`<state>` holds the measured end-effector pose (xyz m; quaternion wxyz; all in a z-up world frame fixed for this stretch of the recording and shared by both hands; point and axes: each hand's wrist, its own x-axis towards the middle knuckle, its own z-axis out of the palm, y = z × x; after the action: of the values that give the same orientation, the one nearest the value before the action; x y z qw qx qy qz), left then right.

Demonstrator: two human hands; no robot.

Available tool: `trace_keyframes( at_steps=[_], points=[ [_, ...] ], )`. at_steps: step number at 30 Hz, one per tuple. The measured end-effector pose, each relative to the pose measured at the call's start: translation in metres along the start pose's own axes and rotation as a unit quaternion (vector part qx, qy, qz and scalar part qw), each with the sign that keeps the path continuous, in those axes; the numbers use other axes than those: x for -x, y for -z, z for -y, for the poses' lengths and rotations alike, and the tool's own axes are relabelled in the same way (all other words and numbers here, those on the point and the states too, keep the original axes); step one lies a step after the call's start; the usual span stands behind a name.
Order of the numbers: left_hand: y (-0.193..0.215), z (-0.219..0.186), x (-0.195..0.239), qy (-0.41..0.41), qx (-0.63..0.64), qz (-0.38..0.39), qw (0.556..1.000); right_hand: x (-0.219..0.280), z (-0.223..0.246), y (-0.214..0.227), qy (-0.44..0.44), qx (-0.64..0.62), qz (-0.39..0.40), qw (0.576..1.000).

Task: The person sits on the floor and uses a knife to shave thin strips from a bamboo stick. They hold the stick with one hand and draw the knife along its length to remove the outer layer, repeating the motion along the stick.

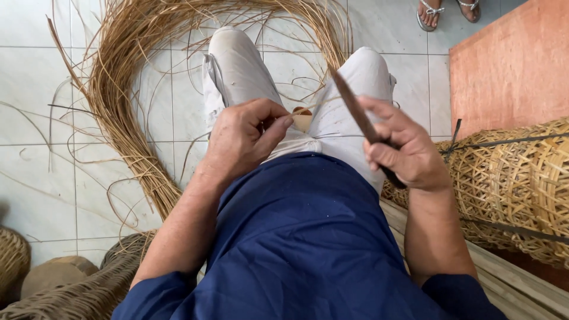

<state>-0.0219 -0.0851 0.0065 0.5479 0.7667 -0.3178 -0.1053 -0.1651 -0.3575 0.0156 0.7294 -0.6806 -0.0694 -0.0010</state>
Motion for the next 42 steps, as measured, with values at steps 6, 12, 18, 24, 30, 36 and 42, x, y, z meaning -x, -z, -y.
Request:
trace_keyframes(
  at_steps=[6, 12, 18, 24, 30, 36, 42],
  points=[
    [0.001, -0.016, -0.002, -0.025, 0.003, -0.015, 1.000, -0.005, -0.013, 0.019, 0.010, 0.205, -0.038, 0.978],
    [0.017, -0.001, -0.008, -0.024, -0.038, -0.088, 0.995, 0.006, 0.004, 0.020, -0.032, 0.231, -0.028, 0.972],
    [0.014, 0.005, -0.002, -0.038, -0.071, -0.105, 0.991, -0.006, 0.034, -0.003, -0.090, 0.440, 0.023, 0.893],
    [-0.023, -0.019, 0.013, -0.076, -0.055, -0.052, 0.994, -0.024, 0.012, -0.015, 0.014, 0.502, -0.011, 0.865],
    [-0.034, 0.001, 0.017, -0.024, 0.187, 0.003, 0.982, -0.035, 0.031, -0.030, 0.079, 0.309, 0.000, 0.948],
    [-0.035, -0.003, 0.019, -0.005, 0.370, 0.133, 0.919, -0.029, 0.013, -0.044, 0.094, 0.115, 0.050, 0.988],
    [-0.017, -0.012, 0.019, -0.052, 0.437, 0.248, 0.863, -0.032, 0.000, -0.047, 0.115, 0.035, 0.075, 0.990]
  ],
)
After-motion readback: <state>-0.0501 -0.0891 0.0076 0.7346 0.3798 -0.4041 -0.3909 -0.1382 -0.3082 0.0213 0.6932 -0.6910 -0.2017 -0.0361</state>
